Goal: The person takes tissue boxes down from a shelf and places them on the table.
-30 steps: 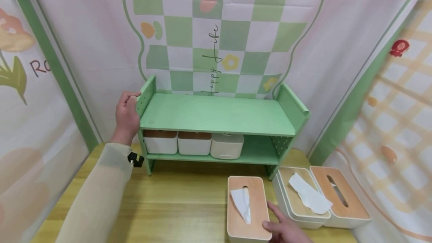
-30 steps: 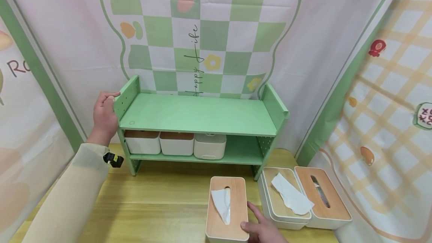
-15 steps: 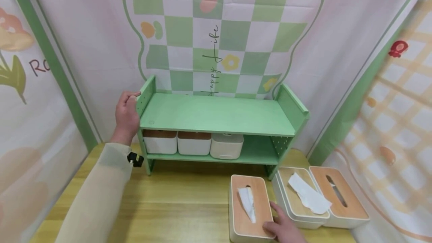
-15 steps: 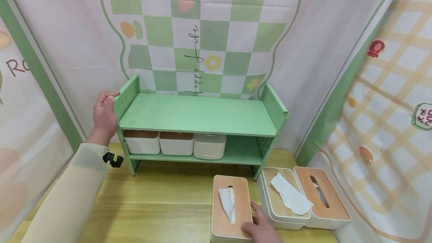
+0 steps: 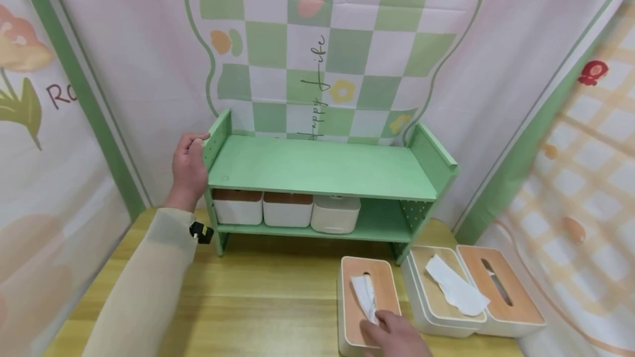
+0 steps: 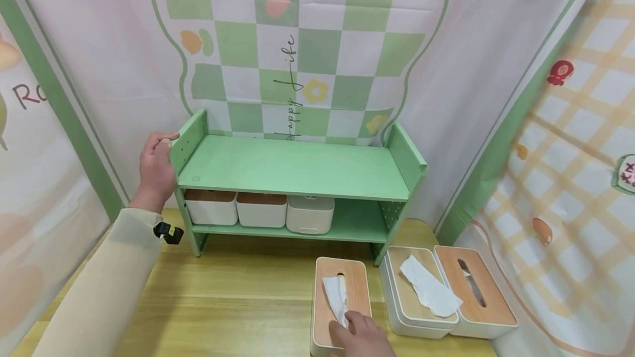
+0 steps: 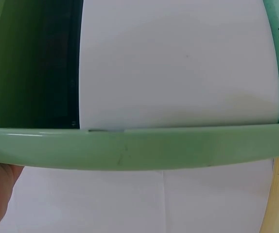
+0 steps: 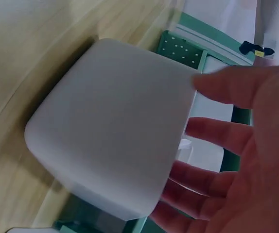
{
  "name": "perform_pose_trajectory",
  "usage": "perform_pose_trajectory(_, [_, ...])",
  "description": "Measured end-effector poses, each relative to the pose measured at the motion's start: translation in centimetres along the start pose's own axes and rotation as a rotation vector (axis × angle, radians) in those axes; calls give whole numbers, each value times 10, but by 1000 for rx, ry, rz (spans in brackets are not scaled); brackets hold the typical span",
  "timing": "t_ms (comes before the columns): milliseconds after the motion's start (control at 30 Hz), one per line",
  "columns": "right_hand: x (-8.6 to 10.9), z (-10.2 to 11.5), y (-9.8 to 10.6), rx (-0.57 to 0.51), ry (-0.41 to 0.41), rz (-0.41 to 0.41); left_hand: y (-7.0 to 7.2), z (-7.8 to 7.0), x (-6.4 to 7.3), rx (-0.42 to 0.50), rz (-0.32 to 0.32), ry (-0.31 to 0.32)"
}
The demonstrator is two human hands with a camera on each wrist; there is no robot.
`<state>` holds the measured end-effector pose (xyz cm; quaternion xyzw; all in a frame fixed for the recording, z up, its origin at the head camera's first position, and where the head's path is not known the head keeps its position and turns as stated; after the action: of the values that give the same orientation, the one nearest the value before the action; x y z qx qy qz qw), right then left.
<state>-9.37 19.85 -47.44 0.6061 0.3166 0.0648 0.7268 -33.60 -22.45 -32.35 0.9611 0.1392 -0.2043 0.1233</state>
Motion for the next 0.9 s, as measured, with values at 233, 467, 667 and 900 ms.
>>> perform_pose_trajectory(233, [-2,-2,-5,87,3,-18,0,-2,0,-9,-3,12])
perform_pose_trajectory(467, [-8,-17,-7,72,-64,-13,0,0,-1,-3,-4,14])
perform_pose_trajectory(667, [-10,-29,-7,61,-103,-35,0,0,-1,-8,-1,1])
perform_pose_trajectory(900, [-9,-41,-10,59,-150,-33,-1,0,-1,-7,-4,-24])
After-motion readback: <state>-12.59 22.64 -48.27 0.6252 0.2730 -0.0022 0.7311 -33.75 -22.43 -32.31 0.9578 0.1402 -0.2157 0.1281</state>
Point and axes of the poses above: each hand's wrist, its own x-axis away from the middle knuckle, its own y-axis out of the back of the hand, z = x × y, the point moved 4 cm from there along -x, towards the middle knuckle
